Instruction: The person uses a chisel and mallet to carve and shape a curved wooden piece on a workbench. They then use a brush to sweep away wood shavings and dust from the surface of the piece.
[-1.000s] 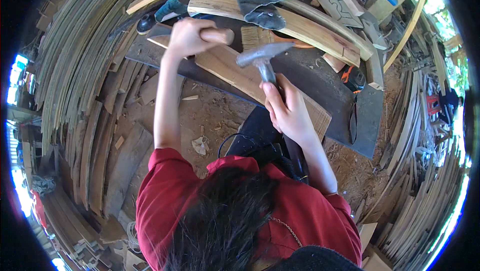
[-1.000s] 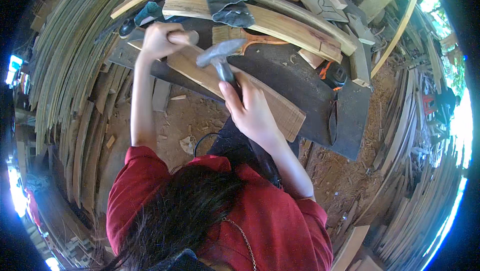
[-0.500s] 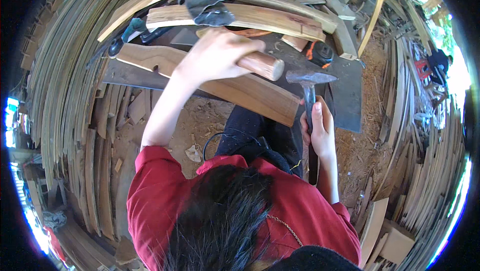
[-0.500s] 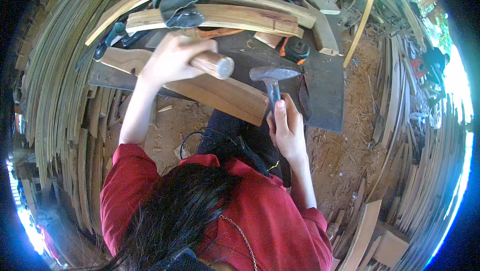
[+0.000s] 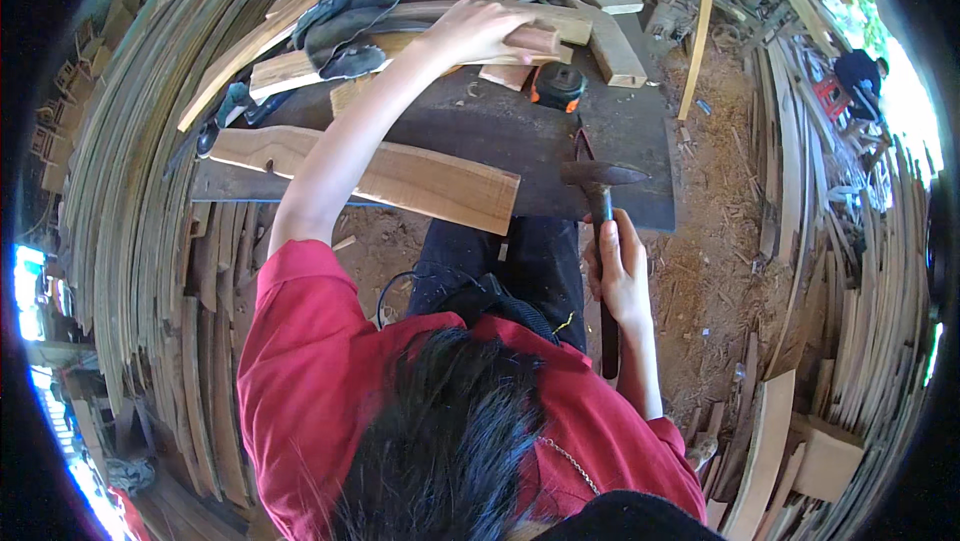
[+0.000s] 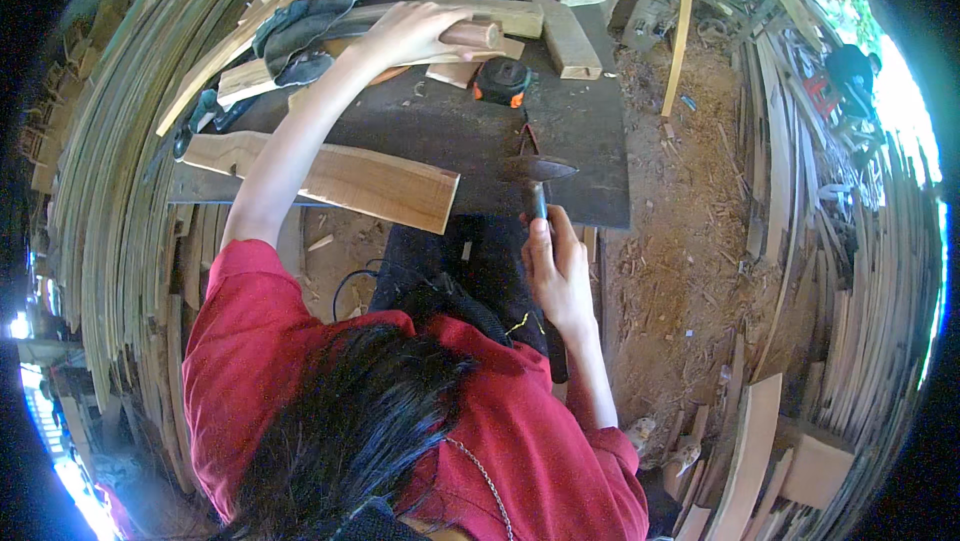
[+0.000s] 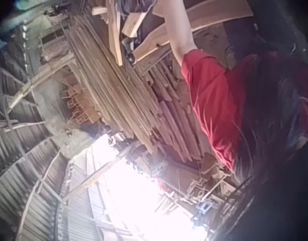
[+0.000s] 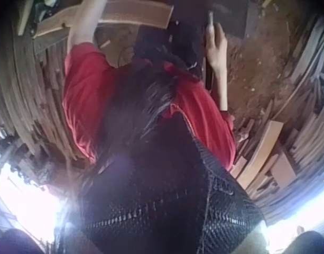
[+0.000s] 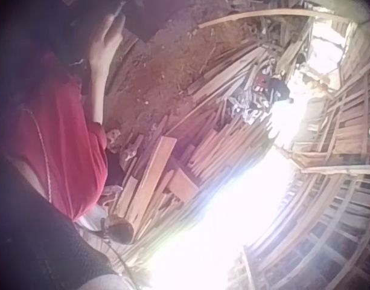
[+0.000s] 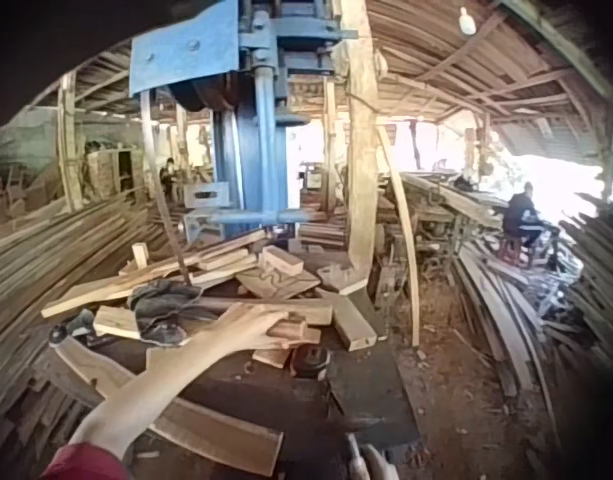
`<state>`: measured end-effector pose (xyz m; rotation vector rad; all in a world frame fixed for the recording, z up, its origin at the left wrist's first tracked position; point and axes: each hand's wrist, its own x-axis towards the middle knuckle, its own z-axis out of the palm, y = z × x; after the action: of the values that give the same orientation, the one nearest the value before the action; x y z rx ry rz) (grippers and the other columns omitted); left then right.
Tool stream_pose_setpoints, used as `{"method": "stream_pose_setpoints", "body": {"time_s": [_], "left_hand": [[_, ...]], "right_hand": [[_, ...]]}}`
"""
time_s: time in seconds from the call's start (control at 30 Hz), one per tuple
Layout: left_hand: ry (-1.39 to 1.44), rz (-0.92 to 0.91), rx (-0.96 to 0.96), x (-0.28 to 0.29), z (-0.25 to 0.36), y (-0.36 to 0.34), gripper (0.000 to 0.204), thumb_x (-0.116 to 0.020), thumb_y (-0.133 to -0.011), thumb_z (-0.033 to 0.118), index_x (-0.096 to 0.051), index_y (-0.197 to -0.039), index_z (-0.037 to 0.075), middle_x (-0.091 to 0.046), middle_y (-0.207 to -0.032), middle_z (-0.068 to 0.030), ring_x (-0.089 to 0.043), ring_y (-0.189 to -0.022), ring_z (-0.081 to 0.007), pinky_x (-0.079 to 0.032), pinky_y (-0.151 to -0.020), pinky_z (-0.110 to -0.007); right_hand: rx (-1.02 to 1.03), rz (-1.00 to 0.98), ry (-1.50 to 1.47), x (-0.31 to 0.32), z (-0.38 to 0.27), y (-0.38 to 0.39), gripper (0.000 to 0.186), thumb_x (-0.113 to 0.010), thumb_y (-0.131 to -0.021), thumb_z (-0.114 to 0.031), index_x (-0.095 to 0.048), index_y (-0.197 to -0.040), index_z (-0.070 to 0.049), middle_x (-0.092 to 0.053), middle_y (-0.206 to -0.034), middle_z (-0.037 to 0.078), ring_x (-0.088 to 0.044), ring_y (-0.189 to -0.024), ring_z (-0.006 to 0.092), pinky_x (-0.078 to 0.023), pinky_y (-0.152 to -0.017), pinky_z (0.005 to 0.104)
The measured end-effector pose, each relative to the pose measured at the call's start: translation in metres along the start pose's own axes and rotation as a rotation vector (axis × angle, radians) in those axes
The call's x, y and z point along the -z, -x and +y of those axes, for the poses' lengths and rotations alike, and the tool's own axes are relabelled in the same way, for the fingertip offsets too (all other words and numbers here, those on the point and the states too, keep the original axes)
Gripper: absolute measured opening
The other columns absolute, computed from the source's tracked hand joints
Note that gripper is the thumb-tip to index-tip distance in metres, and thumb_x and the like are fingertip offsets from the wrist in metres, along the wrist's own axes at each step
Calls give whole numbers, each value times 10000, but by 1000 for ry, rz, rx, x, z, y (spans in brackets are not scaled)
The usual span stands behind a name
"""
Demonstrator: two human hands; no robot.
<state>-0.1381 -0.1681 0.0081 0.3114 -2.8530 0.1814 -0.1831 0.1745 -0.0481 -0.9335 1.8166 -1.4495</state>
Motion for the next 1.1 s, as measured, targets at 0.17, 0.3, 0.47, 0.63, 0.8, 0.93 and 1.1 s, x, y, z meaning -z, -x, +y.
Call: {"method": "stream_pose_setpoints", "body": {"time_s": [0.17,0.3,0.47,0.63,0.8,0.93,1.1], "left_hand": [[129,149,-24,-27,-12,-3,536,-637,-799,464,-453,-1208,170,-517,-1146,-110,-499,-1089,-309,-392,-949,-445],[158,273,-27,-17,-8,14,466,-634,-838,334,-433,-1229,182,-422,-1232,-87,-404,-1198,-295,-312,-1049,-456],[56,339,41,-4,-3,61,396,-635,-849,271,-451,-1183,163,-430,-1217,-110,-440,-1177,-316,-341,-1031,-456],[117,321,126,13,4,120,295,-647,-826,221,-530,-1086,148,-449,-1162,-86,-474,-1081,-297,-381,-934,-447],[174,428,230,19,10,167,153,-643,-819,162,-604,-965,147,-526,-1077,-51,-513,-1027,-277,-390,-906,-418],[159,422,399,26,1,191,120,-628,-826,160,-615,-945,147,-551,-1069,-47,-532,-1020,-271,-395,-898,-411],[82,412,451,20,-13,200,90,-606,-846,202,-619,-919,150,-582,-1007,-58,-573,-960,-280,-439,-850,-406]], "right_hand": [[36,69,119,10,-17,-11,216,-466,-966,-216,-533,-1005,-15,-499,-547,46,-471,-479,95,-355,-442,284],[127,110,235,25,-35,-47,243,-529,-906,-157,-510,-1071,20,-570,-722,236,-597,-632,313,-447,-597,380],[513,240,570,25,-24,-112,342,-515,-895,-147,-453,-1165,54,-596,-930,309,-567,-913,469,-457,-782,483],[404,289,785,23,-4,-174,417,-498,-899,-128,-347,-1255,29,-521,-1088,320,-533,-983,475,-440,-853,513],[460,391,905,12,18,-203,424,-526,-867,-88,-363,-1232,51,-531,-1052,281,-541,-986,436,-441,-867,491],[594,333,963,10,21,-209,422,-548,-838,-59,-402,-1215,63,-539,-1050,263,-539,-1009,407,-439,-887,476],[442,263,1131,8,14,-209,500,-583,-836,-160,-417,-1256,55,-552,-1114,259,-539,-1055,385,-438,-936,439]]}}
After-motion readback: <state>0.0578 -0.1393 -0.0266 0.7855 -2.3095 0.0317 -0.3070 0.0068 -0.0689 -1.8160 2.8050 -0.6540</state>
